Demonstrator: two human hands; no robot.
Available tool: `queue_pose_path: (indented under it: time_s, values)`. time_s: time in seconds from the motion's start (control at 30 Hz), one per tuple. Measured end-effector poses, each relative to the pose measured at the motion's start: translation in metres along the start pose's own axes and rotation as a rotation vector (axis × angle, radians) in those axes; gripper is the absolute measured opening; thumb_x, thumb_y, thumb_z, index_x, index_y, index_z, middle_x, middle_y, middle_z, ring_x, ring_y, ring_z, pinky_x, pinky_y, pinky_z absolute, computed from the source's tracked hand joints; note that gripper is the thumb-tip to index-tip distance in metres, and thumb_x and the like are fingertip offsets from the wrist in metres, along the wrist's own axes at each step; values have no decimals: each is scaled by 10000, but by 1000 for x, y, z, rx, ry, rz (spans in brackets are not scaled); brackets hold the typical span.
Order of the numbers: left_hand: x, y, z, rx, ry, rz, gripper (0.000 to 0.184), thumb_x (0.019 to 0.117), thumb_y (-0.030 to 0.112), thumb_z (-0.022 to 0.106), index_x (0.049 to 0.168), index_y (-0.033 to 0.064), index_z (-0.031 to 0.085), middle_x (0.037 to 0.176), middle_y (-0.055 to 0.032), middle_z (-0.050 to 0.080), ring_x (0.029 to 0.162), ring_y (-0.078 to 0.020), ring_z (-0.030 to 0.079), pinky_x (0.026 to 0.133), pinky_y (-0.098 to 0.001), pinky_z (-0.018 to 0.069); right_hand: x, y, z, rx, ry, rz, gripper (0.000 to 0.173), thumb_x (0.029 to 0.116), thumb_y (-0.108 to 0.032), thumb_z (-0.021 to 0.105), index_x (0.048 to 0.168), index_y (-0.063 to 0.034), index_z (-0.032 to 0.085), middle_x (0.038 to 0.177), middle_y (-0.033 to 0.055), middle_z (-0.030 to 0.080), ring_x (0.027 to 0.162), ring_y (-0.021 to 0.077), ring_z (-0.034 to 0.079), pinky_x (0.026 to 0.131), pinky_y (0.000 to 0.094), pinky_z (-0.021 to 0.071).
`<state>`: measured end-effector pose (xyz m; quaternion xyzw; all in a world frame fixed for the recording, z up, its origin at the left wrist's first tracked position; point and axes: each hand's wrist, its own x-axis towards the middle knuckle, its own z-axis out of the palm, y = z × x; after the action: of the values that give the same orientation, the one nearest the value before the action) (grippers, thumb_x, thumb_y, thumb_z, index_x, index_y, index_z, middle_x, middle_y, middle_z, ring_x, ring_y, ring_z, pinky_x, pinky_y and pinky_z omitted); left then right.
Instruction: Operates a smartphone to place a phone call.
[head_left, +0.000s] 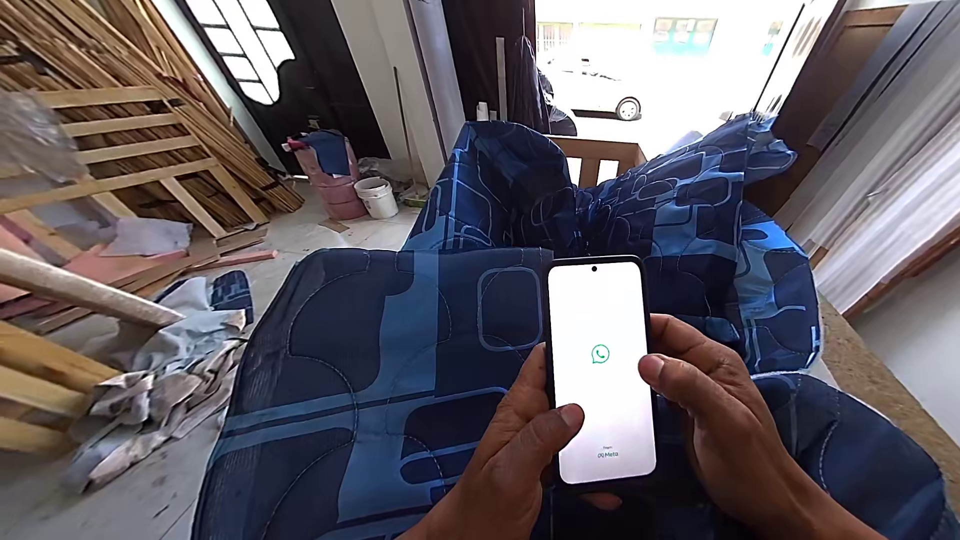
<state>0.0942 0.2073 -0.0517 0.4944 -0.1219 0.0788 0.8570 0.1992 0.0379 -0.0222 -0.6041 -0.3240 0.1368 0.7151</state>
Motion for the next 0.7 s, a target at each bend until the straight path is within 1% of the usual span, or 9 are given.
queue_pose_path:
  time_s: [0.13, 0.2, 0.23, 0.33, 0.43, 0.6, 0.67, 0.7]
  values:
    - [-3, -2, 2, 16, -54, -12, 453, 1033, 69, 442, 1466, 146, 335, 1301, -114, 652, 1137, -293, 700, 683, -456, 665, 0, -3, 0, 15, 45, -1, 255, 981, -233, 541, 1110, -104, 718, 914, 99, 725, 824, 159, 718, 729, 308, 608]
    - [-5, -3, 5, 25, -62, -27, 446, 1033, 43, 419, 1456, 145, 319, 1309, -92, 652, 1141, -277, 699, 700, -446, 665, 0, -4, 1, 13, 65, 6, 229, 977, -232, 556, 1071, -102, 719, 882, 93, 725, 793, 148, 717, 696, 290, 601]
    - [-6, -4, 7, 23, -63, -33, 456, 1025, 24, 399, 1455, 141, 304, 1315, -86, 650, 1147, -276, 696, 708, -448, 664, 0, -5, 1, 19, 70, 9, 224, 977, -230, 559, 1063, -98, 719, 877, 95, 725, 792, 150, 719, 699, 292, 604]
    - [-5, -5, 8, 1, -77, -31, 483, 1011, -11, 377, 1464, 125, 278, 1328, -97, 642, 1153, -289, 693, 734, -469, 659, 0, -6, 1, 34, 77, 11, 230, 995, -239, 557, 1045, -83, 718, 868, 109, 731, 785, 164, 731, 701, 306, 621]
    - [-5, -4, 8, -1, -90, -41, 498, 998, -32, 375, 1460, 119, 272, 1334, -91, 638, 1169, -283, 683, 752, -469, 655, 0, -6, 0, 25, 92, 10, 250, 1003, -252, 540, 1022, -85, 725, 858, 106, 729, 773, 162, 726, 685, 304, 616]
    - [-7, -5, 9, 2, -99, -42, 519, 981, -53, 368, 1461, 116, 267, 1339, -83, 634, 1185, -277, 674, 775, -475, 650, 1, -5, 0, 32, 105, 5, 253, 1008, -268, 555, 1029, -81, 725, 865, 113, 733, 780, 169, 731, 693, 310, 621]
    - [-6, -4, 8, 5, -99, -35, 526, 981, -55, 364, 1469, 112, 261, 1341, -93, 631, 1181, -287, 677, 762, -474, 654, 1, -6, 0, 34, 80, 13, 241, 998, -256, 563, 1056, -82, 719, 869, 113, 734, 786, 168, 733, 702, 309, 621]
    - [-5, -3, 7, 10, -95, -25, 520, 982, -50, 367, 1465, 115, 272, 1335, -96, 635, 1173, -288, 682, 747, -468, 657, 1, -6, -1, 37, 50, 16, 245, 996, -241, 559, 1092, -80, 718, 889, 118, 738, 800, 173, 737, 716, 315, 626]
